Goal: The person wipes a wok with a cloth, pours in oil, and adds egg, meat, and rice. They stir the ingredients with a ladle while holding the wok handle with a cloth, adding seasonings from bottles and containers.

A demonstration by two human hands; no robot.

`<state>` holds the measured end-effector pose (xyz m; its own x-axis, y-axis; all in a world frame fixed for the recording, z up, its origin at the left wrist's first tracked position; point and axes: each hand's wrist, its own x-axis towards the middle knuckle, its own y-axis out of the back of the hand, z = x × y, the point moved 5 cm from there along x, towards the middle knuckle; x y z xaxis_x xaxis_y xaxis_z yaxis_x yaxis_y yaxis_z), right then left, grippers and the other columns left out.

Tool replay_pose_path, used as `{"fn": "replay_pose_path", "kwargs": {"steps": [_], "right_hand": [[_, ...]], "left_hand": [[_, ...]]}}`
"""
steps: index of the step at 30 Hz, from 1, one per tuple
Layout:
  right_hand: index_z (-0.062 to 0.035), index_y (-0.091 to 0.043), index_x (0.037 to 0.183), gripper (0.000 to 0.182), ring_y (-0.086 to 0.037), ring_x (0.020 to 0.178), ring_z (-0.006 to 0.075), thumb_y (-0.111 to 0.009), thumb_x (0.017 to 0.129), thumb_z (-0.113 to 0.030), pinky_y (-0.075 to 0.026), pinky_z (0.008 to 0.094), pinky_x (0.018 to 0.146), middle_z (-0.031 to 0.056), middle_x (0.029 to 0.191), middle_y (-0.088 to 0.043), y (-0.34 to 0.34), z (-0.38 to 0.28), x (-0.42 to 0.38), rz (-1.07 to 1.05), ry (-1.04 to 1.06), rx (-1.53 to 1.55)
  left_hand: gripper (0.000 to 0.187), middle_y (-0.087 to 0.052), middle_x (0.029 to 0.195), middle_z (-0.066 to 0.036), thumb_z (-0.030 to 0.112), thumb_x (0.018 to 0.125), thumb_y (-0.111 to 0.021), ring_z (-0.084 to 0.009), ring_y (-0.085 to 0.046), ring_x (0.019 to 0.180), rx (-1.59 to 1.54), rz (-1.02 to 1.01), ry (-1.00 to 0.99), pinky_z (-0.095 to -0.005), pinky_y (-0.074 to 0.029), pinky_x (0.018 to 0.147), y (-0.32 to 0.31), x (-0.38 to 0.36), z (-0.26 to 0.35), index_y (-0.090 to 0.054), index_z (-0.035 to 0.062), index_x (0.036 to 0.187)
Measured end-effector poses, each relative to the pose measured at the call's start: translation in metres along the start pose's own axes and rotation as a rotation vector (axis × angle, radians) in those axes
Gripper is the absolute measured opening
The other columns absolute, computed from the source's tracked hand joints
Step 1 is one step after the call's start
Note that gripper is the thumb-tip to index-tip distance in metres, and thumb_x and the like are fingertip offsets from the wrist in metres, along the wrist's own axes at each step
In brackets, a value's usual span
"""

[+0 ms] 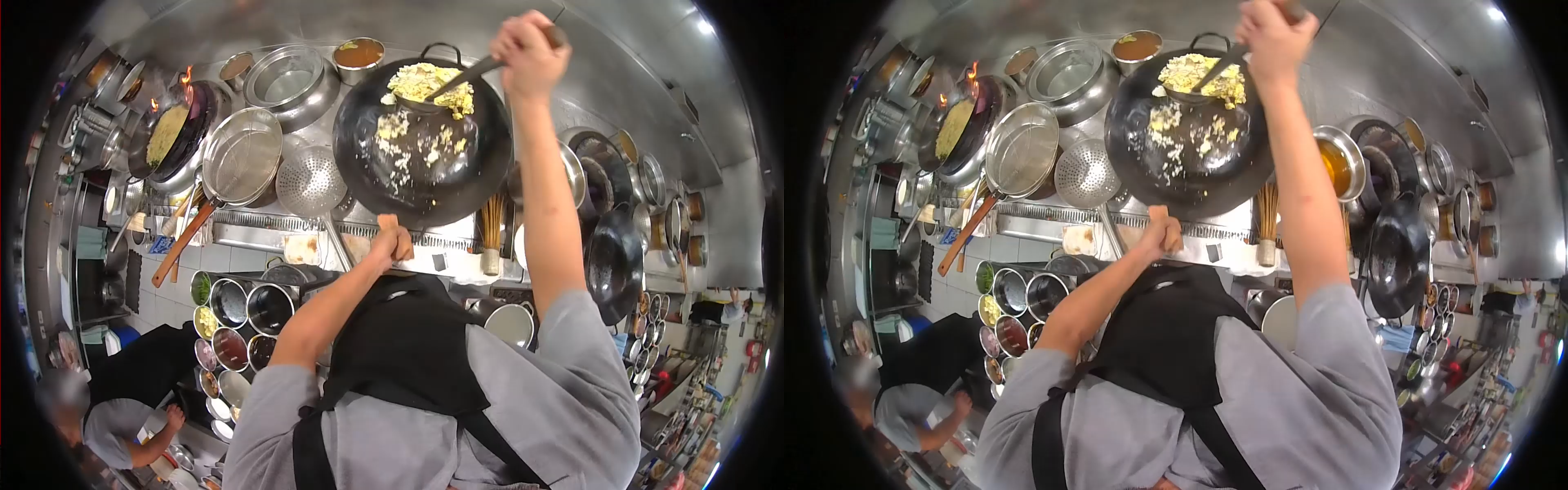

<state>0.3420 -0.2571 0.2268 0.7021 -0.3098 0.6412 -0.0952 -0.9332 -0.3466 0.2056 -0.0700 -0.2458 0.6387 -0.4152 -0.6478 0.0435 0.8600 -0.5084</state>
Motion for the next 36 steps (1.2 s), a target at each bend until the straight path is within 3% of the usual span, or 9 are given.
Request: {"fn": "replay_pose_path", "kwargs": {"steps": [5,9,11,14,17,19,25,29,36], "right_hand": [[-0.0078,-0.042,0.063,0.026,-0.028,0.039,0.0089,-0.049,0.087,-0.006,-0.024,0.0277,0.037,0.0006,0.048,-0.033,0.024,-0.024,-0.039,-0.059,-0.096,0.078],[-0.0068,-0.049,0.063,0.045,-0.027,0.039,0.0114,-0.041,0.094,-0.039,-0.025,0.0297,0.038,0.0015,0.047,-0.03,0.012,-0.086,-0.036,-0.061,-0.05,-0.014],[-0.0063,-0.05,0.063,0.059,-0.027,0.038,0.0142,-0.036,0.091,-0.056,-0.028,0.034,0.037,0.0019,0.046,-0.029,0.005,-0.131,-0.02,-0.314,0.041,0.115],[-0.0056,-0.051,0.063,0.067,-0.031,0.038,0.0164,-0.033,0.087,-0.066,-0.03,0.0364,0.038,0.0029,0.045,-0.033,0.015,-0.148,-0.033,-0.245,0.172,0.116],[-0.0022,-0.05,0.063,0.055,-0.038,0.041,0.0166,-0.04,0.091,-0.048,-0.029,0.0291,0.042,0.0055,0.047,-0.041,0.025,-0.044,-0.097,0.049,0.275,-0.158],[-0.0026,-0.043,0.061,0.041,-0.034,0.039,0.0152,-0.045,0.089,-0.033,-0.029,0.0294,0.041,0.0052,0.045,-0.038,0.054,0.067,-0.121,-0.058,0.035,-0.017],[-0.003,-0.041,0.06,0.038,-0.033,0.04,0.0135,-0.046,0.087,-0.03,-0.03,0.0305,0.041,0.005,0.048,-0.038,0.026,-0.002,-0.084,-0.036,0.075,0.164],[-0.0008,-0.044,0.059,0.033,-0.036,0.044,0.0119,-0.049,0.081,-0.025,-0.03,0.0283,0.043,0.0038,0.05,-0.039,0.019,0.077,-0.125,-0.27,0.044,-0.18],[-0.0022,-0.044,0.059,0.032,-0.032,0.041,0.0105,-0.047,0.087,-0.019,-0.024,0.0272,0.041,0.0033,0.049,-0.038,0.028,0.032,-0.074,-0.017,0.17,0.083]], "left_hand": [[0.019,-0.054,0.069,-0.013,0.013,0.088,-0.046,-0.0253,-0.059,0.059,-0.226,-0.239,-0.09,-0.0374,-0.046,0.047,-0.052,-0.042,0.047,-0.056,0.0007,0.079],[0.023,-0.056,0.071,-0.011,0.018,0.09,-0.047,-0.0275,-0.056,0.056,-0.191,-0.245,-0.137,-0.0377,-0.048,0.052,-0.055,0.02,0.057,-0.056,-0.0008,0.082],[0.016,-0.059,0.076,-0.01,0.014,0.088,-0.051,-0.0259,-0.06,0.063,-0.236,-0.058,-0.146,-0.0389,-0.051,0.055,-0.061,0.035,0.062,-0.057,0.0,0.084],[0.019,-0.061,0.084,-0.008,0.021,0.088,-0.062,-0.0204,-0.062,0.071,-0.179,-0.007,-0.084,-0.0364,-0.053,0.06,-0.056,0.028,0.063,-0.057,0.0033,0.094],[0.031,-0.062,0.087,-0.007,0.03,0.089,-0.065,-0.0184,-0.063,0.075,-0.13,-0.082,-0.016,-0.0327,-0.054,0.065,-0.056,-0.007,0.074,-0.055,0.0051,0.103],[0.036,-0.062,0.09,-0.009,0.03,0.087,-0.067,-0.0189,-0.062,0.075,-0.089,-0.229,0.058,-0.0325,-0.052,0.062,-0.058,-0.038,0.07,-0.054,0.0029,0.106],[0.033,-0.065,0.092,-0.011,0.019,0.086,-0.059,-0.0207,-0.065,0.079,0.267,-0.15,-0.106,-0.0322,-0.054,0.073,-0.013,-0.112,0.057,-0.056,-0.0021,0.11],[0.036,-0.065,0.093,-0.015,0.017,0.083,-0.055,-0.0245,-0.066,0.081,0.196,-0.175,0.002,-0.0324,-0.055,0.071,0.009,-0.116,0.05,-0.054,-0.0055,0.111],[0.046,-0.064,0.094,-0.019,0.021,0.084,-0.049,-0.0285,-0.065,0.078,-0.158,-0.159,0.006,-0.0366,-0.055,0.069,0.012,-0.129,0.062,-0.045,-0.0012,0.124]]}}
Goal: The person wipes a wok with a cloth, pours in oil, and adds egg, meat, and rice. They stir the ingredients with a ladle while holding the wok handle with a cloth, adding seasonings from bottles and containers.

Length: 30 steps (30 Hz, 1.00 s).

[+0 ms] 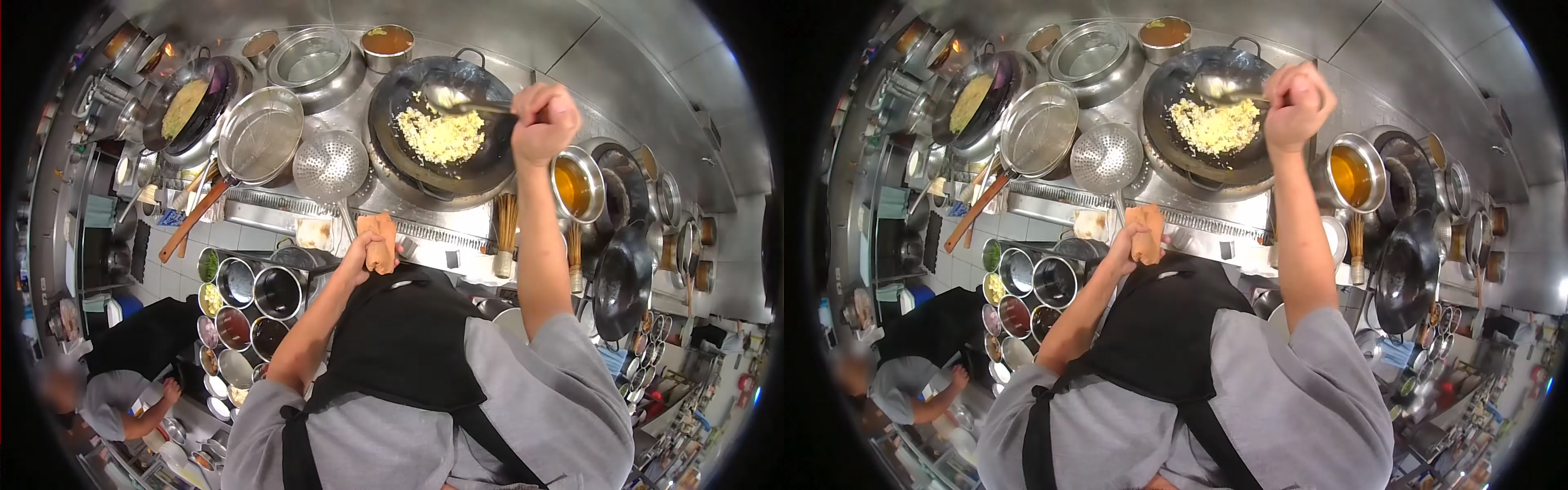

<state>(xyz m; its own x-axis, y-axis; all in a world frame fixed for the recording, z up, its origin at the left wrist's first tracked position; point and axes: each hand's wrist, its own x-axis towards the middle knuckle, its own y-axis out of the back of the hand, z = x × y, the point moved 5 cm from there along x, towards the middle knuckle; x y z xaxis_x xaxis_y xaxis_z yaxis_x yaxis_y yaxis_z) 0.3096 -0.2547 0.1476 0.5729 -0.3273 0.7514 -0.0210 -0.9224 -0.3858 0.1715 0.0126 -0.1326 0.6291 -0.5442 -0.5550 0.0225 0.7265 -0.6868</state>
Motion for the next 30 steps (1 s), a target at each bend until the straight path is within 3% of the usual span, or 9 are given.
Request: {"fn": "replay_pose_path", "kwargs": {"steps": [4,9,12,15,21,23,25,26,30], "right_hand": [[-0.0021,-0.042,0.061,0.024,-0.033,0.045,0.0106,-0.044,0.082,-0.014,-0.027,0.027,0.044,0.0039,0.05,-0.04,0.017,0.053,-0.037,-0.191,-0.2,-0.157],[-0.0048,-0.04,0.059,0.034,-0.033,0.043,0.0124,-0.046,0.085,-0.026,-0.029,0.0286,0.044,0.0039,0.05,-0.038,0.009,-0.015,-0.008,-0.015,-0.251,-0.09],[-0.0012,-0.046,0.062,0.04,-0.037,0.045,0.0131,-0.048,0.086,-0.033,-0.031,0.0293,0.045,0.0053,0.053,-0.043,-0.005,-0.01,-0.052,-0.137,-0.011,-0.185],[0.0023,-0.048,0.063,0.033,-0.038,0.048,0.0127,-0.052,0.083,-0.024,-0.028,0.0287,0.046,0.0047,0.057,-0.045,-0.003,0.028,-0.072,-0.384,-0.16,-0.319],[-0.0058,-0.043,0.061,0.025,-0.033,0.041,0.011,-0.042,0.084,-0.013,-0.028,0.0267,0.04,0.003,0.047,-0.039,0.057,-0.054,-0.02,0.094,-0.169,-0.021],[-0.0069,-0.044,0.061,0.027,-0.033,0.04,0.0115,-0.042,0.086,-0.016,-0.029,0.0272,0.04,0.0024,0.046,-0.038,0.087,-0.019,-0.045,0.467,-0.097,-0.058],[-0.0059,-0.047,0.06,0.025,-0.041,0.047,0.0118,-0.042,0.085,-0.009,-0.032,0.0272,0.044,0.0035,0.056,-0.045,0.051,-0.016,-0.061,0.38,-0.012,-0.536],[-0.0051,-0.047,0.06,0.022,-0.045,0.052,0.0129,-0.044,0.081,-0.001,-0.035,0.0284,0.048,0.0041,0.061,-0.047,0.026,-0.014,-0.072,0.363,-0.074,-0.174],[0.0029,-0.053,0.072,0.01,-0.049,0.061,0.0138,-0.053,0.078,-0.005,-0.04,0.0266,0.057,0.0073,0.067,-0.052,-0.046,-0.013,-0.134,-0.032,-0.047,-0.242]], "left_hand": [[0.039,-0.065,0.09,-0.015,0.019,0.086,-0.051,-0.0247,-0.066,0.073,0.096,0.028,0.015,-0.0348,-0.056,0.068,0.003,0.002,-0.009,-0.048,-0.0049,0.117],[0.035,-0.065,0.088,-0.013,0.017,0.087,-0.057,-0.0221,-0.065,0.072,0.179,0.082,-0.009,-0.031,-0.055,0.067,-0.004,0.003,-0.004,-0.051,-0.0035,0.115],[0.048,-0.063,0.094,-0.009,0.041,0.093,-0.058,-0.0193,-0.064,0.082,0.157,0.086,-0.062,-0.0301,-0.054,0.069,-0.013,0.045,-0.007,-0.05,0.0023,0.121],[0.043,-0.062,0.094,-0.008,0.045,0.094,-0.055,-0.0187,-0.063,0.084,0.169,0.208,-0.167,-0.0336,-0.055,0.069,-0.052,0.074,0.013,-0.054,0.0064,0.114],[0.037,-0.063,0.082,-0.009,0.046,0.093,-0.056,-0.0241,-0.066,0.069,0.065,0.078,0.003,-0.0429,-0.055,0.055,-0.055,0.156,-0.001,-0.055,0.0087,0.098],[0.034,-0.062,0.075,-0.01,0.04,0.092,-0.056,-0.0261,-0.065,0.06,0.105,0.305,-0.007,-0.0419,-0.054,0.05,-0.046,0.17,-0.011,-0.056,0.0061,0.095],[0.029,-0.062,0.074,-0.011,0.034,0.091,-0.055,-0.0264,-0.064,0.06,0.12,0.331,-0.055,-0.0417,-0.053,0.048,-0.042,0.18,-0.016,-0.056,0.0043,0.092],[0.028,-0.063,0.08,-0.011,0.031,0.09,-0.057,-0.0243,-0.065,0.063,0.066,0.277,-0.052,-0.0393,-0.054,0.049,-0.045,0.175,-0.016,-0.056,0.0033,0.095],[0.018,-0.062,0.077,-0.007,0.024,0.09,-0.055,-0.0218,-0.064,0.058,0.058,0.145,-0.387,-0.036,-0.055,0.048,-0.041,0.203,-0.004,-0.056,0.0059,0.09]]}}
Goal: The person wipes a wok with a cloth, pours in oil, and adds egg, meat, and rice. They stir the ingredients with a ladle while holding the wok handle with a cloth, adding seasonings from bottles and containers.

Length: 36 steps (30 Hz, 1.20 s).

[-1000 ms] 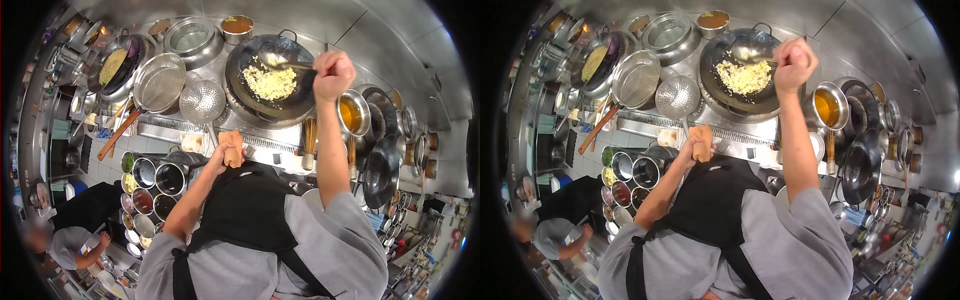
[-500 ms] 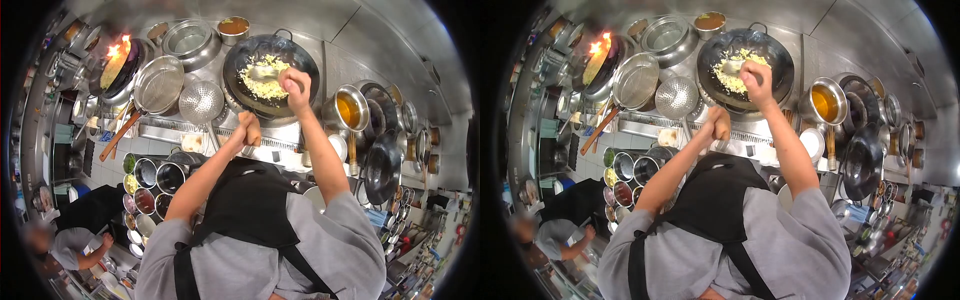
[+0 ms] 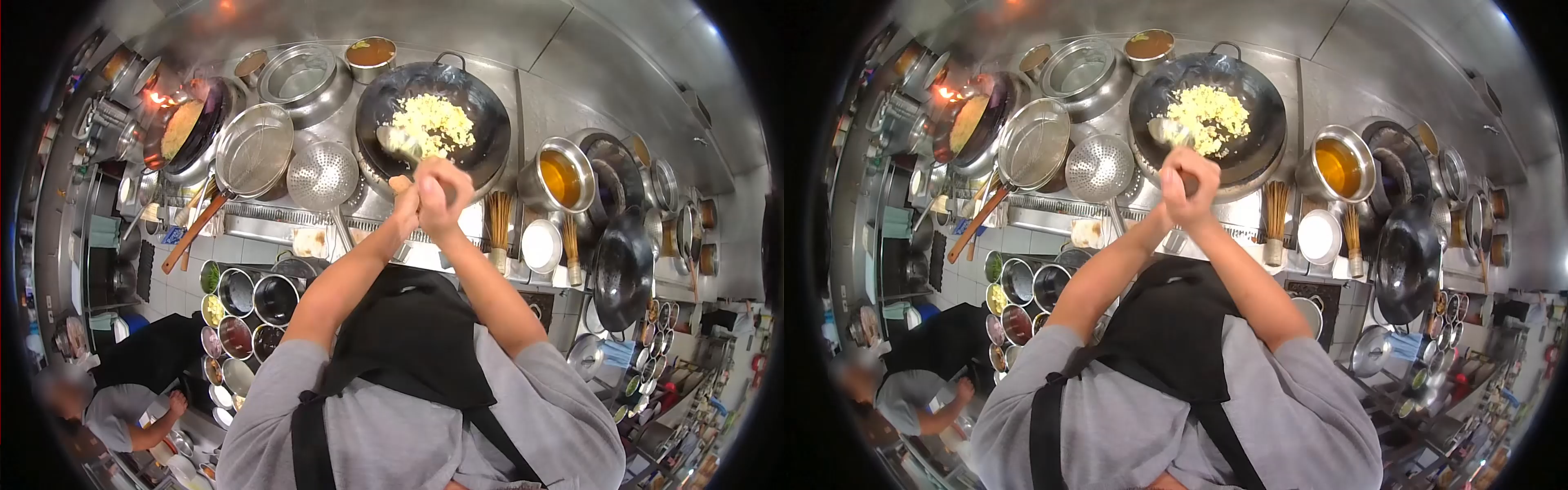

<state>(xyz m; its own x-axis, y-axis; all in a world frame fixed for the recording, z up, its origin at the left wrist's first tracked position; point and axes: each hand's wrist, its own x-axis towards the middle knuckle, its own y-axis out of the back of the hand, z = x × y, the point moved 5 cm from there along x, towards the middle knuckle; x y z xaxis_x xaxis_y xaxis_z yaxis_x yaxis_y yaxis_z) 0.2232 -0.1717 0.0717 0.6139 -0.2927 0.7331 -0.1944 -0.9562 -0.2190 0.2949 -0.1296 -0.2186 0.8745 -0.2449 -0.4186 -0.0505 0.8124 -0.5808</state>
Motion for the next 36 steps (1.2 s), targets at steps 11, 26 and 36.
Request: {"fn": "replay_pose_path", "kwargs": {"steps": [11,26,36], "right_hand": [[-0.0055,-0.043,0.06,0.031,-0.032,0.042,0.0116,-0.041,0.089,-0.017,-0.027,0.027,0.042,0.0039,0.049,-0.038,0.097,0.003,0.096,0.184,-0.264,0.189],[-0.0053,-0.042,0.063,0.031,-0.036,0.04,0.0131,-0.048,0.091,-0.019,-0.031,0.0298,0.04,0.0027,0.048,-0.037,0.056,0.018,0.136,0.148,-0.361,0.132],[-0.0039,-0.045,0.068,0.046,-0.051,0.068,0.0179,-0.037,0.096,-0.039,-0.045,0.0331,0.064,0.0111,0.072,-0.054,0.05,-0.054,0.131,-0.249,-0.155,0.163]], "left_hand": [[0.017,-0.06,0.083,-0.011,0.021,0.094,-0.044,-0.025,-0.063,0.071,-0.09,0.115,0.455,-0.0438,-0.055,0.059,-0.047,-0.091,0.037,-0.052,0.0062,0.092],[0.01,-0.055,0.067,-0.006,0.01,0.086,-0.048,-0.0222,-0.053,0.049,-0.133,0.109,0.42,-0.0379,-0.046,0.045,-0.003,-0.174,0.02,-0.052,0.0093,0.076],[0.023,-0.054,0.065,-0.011,0.019,0.091,-0.044,-0.0243,-0.055,0.053,-0.006,-0.006,0.32,-0.0358,-0.043,0.046,0.072,-0.091,-0.047,-0.054,0.0022,0.079]]}}
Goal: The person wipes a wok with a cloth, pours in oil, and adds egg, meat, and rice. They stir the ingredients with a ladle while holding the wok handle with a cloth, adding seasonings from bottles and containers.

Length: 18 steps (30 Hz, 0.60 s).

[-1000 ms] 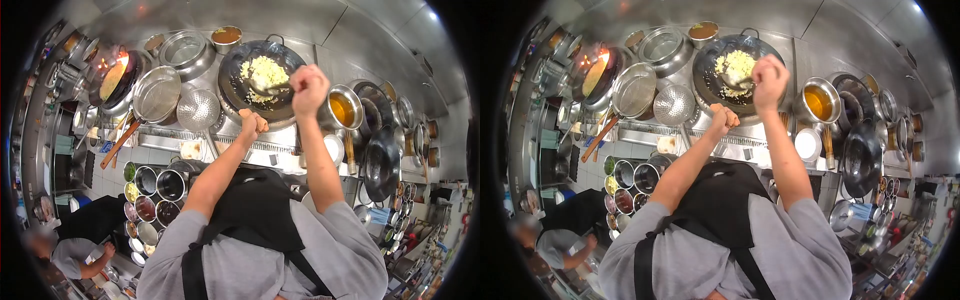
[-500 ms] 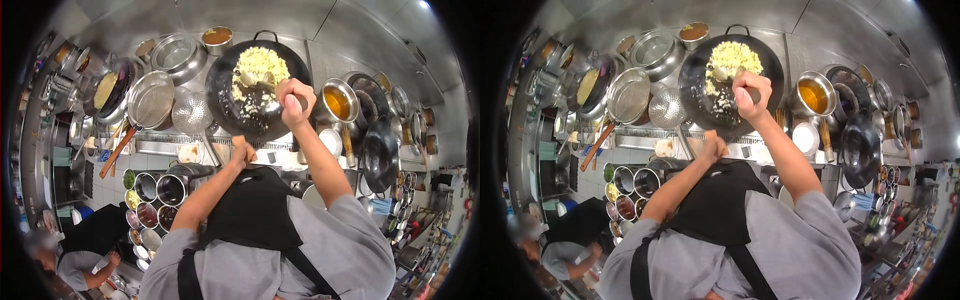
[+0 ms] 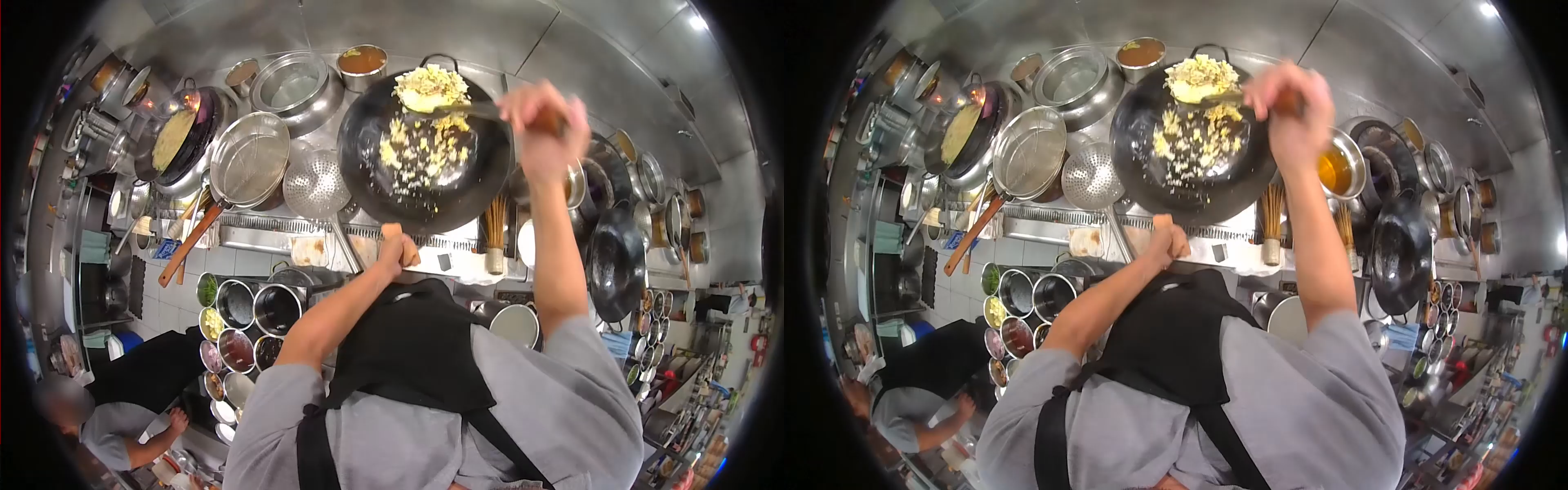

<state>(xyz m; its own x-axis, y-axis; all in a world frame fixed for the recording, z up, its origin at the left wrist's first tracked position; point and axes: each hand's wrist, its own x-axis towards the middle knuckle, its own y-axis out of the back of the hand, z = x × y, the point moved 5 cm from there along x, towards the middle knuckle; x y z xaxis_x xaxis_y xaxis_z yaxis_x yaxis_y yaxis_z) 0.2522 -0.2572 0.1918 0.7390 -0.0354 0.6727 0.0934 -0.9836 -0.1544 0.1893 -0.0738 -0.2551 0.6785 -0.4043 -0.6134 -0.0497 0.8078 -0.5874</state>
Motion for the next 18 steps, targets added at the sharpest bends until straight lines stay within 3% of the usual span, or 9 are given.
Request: {"fn": "replay_pose_path", "kwargs": {"steps": [2,4,7,8,10,11,15,17,18], "right_hand": [[-0.0005,-0.053,0.086,0.049,-0.053,0.082,0.0209,-0.037,0.098,-0.045,-0.046,0.0365,0.076,0.0139,0.086,-0.058,-0.004,-0.022,-0.047,0.245,-0.132,0.034],[0.0013,-0.055,0.11,0.049,-0.054,0.078,0.0218,-0.041,0.098,-0.044,-0.05,0.0384,0.076,0.015,0.092,-0.057,-0.003,-0.005,-0.121,0.569,-0.533,0.211],[-0.0008,-0.05,0.124,0.038,-0.049,0.05,0.0112,-0.049,0.099,-0.03,-0.047,0.0227,0.042,0.0086,0.085,-0.056,0.009,0.073,-0.241,0.487,-1.351,0.862],[-0.0008,-0.05,0.124,0.038,-0.049,0.05,0.0112,-0.049,0.099,-0.03,-0.047,0.0227,0.042,0.0086,0.085,-0.056,0.017,0.088,-0.257,0.497,-1.352,0.864],[-0.001,-0.048,0.125,0.032,-0.037,0.038,0.004,-0.046,0.101,-0.022,-0.031,0.0157,0.027,0.0022,0.072,-0.048,0.024,0.11,-0.245,0.349,-1.205,0.92],[-0.0003,-0.047,0.124,0.029,-0.037,0.039,0.0035,-0.045,0.101,-0.016,-0.034,0.0185,0.028,-0.0023,0.064,-0.039,0.03,0.113,-0.239,0.341,-1.266,0.898],[-0.0038,-0.045,0.125,0.028,-0.036,0.038,0.0055,-0.046,0.099,-0.016,-0.034,0.0211,0.029,-0.0018,0.063,-0.04,0.018,0.077,-0.207,0.294,-1.275,0.164],[-0.0056,-0.044,0.126,0.031,-0.037,0.038,0.0057,-0.049,0.098,-0.018,-0.033,0.023,0.028,-0.0005,0.064,-0.043,0.024,0.083,-0.211,0.172,-1.281,-0.05],[-0.0051,-0.042,0.127,0.035,-0.047,0.043,0.0132,-0.052,0.095,-0.018,-0.04,0.0293,0.035,0.0051,0.068,-0.05,0.03,0.085,-0.213,0.037,-1.27,-0.43]], "left_hand": [[0.018,-0.056,0.069,-0.014,0.014,0.088,-0.046,-0.0266,-0.057,0.055,-0.058,-0.079,-0.034,-0.0374,-0.045,0.048,-0.024,-0.03,0.017,-0.055,0.0013,0.079],[0.015,-0.057,0.071,-0.014,0.012,0.086,-0.048,-0.0268,-0.06,0.061,-0.095,-0.164,-0.038,-0.0382,-0.048,0.05,-0.039,-0.036,0.027,-0.056,0.0004,0.082],[0.016,-0.059,0.075,-0.012,0.013,0.085,-0.05,-0.0242,-0.062,0.067,-0.126,0.003,-0.131,-0.0381,-0.053,0.058,-0.05,0.002,0.038,-0.058,0.0,0.083],[0.014,-0.06,0.076,-0.011,0.013,0.085,-0.05,-0.0233,-0.062,0.069,-0.138,-0.067,-0.152,-0.0373,-0.054,0.061,-0.06,0.008,0.047,-0.058,0.0008,0.083],[0.008,-0.059,0.079,-0.009,0.009,0.084,-0.049,-0.0209,-0.061,0.068,-0.144,-0.047,-0.143,-0.0354,-0.053,0.056,-0.074,0.02,0.061,-0.054,0.0019,0.083],[0.003,-0.058,0.08,-0.008,0.003,0.082,-0.048,-0.0192,-0.061,0.066,-0.143,-0.056,-0.106,-0.0339,-0.051,0.053,-0.078,0.022,0.064,-0.051,0.0017,0.084],[0.01,-0.058,0.08,-0.008,0.011,0.086,-0.054,-0.0202,-0.061,0.063,-0.098,-0.025,-0.156,-0.035,-0.051,0.05,-0.084,0.021,0.08,-0.052,0.0019,0.088],[0.026,-0.061,0.087,-0.006,0.028,0.09,-0.064,-0.018,-0.063,0.075,-0.007,-0.052,-0.08,-0.0359,-0.054,0.06,-0.084,0.016,0.082,-0.056,0.005,0.097],[0.04,-0.061,0.089,-0.007,0.042,0.089,-0.065,-0.0204,-0.064,0.076,0.082,-0.076,-0.053,-0.0363,-0.054,0.062,-0.082,0.006,0.085,-0.055,0.006,0.104]]}}
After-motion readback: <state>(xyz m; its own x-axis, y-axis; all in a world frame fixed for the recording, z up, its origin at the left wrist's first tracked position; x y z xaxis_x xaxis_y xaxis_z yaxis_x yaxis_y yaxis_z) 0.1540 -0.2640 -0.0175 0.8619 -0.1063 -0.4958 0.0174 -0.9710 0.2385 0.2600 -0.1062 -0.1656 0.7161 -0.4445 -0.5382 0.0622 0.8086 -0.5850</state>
